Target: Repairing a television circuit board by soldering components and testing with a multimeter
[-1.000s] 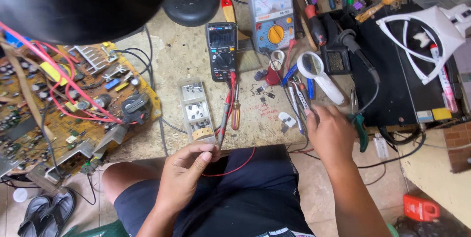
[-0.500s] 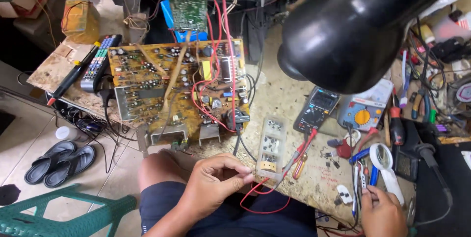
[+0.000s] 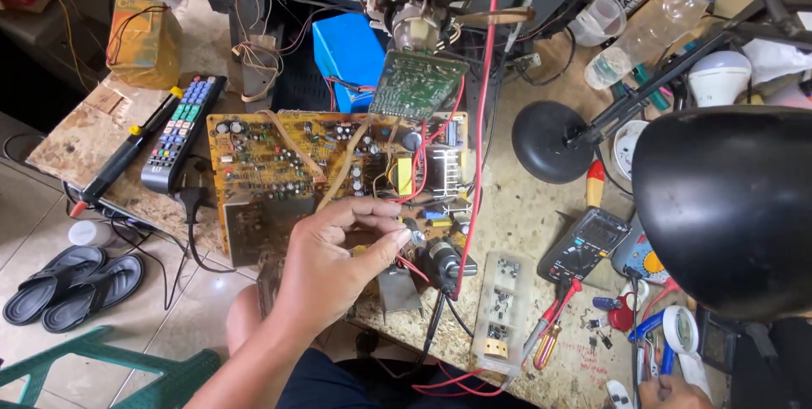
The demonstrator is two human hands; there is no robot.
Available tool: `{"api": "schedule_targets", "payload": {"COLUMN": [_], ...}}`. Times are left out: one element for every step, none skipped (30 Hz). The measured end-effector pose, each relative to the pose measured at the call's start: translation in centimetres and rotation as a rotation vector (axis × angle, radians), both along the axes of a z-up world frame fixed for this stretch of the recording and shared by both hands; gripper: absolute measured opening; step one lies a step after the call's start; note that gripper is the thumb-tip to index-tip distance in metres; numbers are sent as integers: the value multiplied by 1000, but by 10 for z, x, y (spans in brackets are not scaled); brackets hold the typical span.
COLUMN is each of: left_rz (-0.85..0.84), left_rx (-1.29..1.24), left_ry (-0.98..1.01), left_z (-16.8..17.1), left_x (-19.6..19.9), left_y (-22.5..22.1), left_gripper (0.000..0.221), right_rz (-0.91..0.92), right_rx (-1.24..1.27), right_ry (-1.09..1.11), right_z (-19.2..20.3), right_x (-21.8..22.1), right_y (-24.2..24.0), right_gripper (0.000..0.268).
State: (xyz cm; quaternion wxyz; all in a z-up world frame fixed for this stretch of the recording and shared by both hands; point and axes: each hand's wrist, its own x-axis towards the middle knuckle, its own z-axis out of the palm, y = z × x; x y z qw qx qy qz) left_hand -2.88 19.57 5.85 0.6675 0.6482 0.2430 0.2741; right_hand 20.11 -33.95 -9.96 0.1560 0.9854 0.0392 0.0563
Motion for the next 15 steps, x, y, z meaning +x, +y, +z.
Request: {"api": "schedule_targets", "payload": {"left_rz": [14,28,25,39,54,52,65,79,77,73,68,68,81,93,92], "left_rx": [-31,-58,-59,-58,-58,-60,-48,-35,-35,-32,-29,-24,-39,-52,-45], "left_ry": [15,26,26,37,47,52,92,132,137,153,169,170,132,92,91], "left_z": [-3,-5,-7,-9,-12,-11,-9,-7,-6,-4,-1,-3,-4,-5,-7], "left_x": [1,3,4,3,3,2,1,0,-2,-3,-5,-4,-4,-4,-3], "left_y": [0,1,2,2,0,-2,-4,-7,-10,-14,-17,-22,-26,-30,-35], "left_gripper": [21,19,19,18,16,16,15,14,14,14,14,14,14,14,14], "right_rz": [-55,-110,-114,-188,-263,-266,-183,-102,-103,-76,-49,-50,-104,-157,-158], "right_rx": [65,135,134,158,181,179,118,58,57,206,356,361,564,780,788], "right_ry": [22,40,40,98,154,158,49,-62,-58,-30,-2,-1,-32,-63,-64], "right_z": [11,20,22,25,27,21,16,10,18,25,33,37,41,46,39], "right_x": [-3,-5,-4,-3,-4,-8,-14,-19,-20,-20,-20,-24,-28,-31,-22], "right_y": [10,20,22,22,21,14,7,-1,-4,-6,-8,-6,-3,1,-26], "right_gripper": [20,25,25,21,27,27,21,16,16,21,25,25,35,46,46]}}
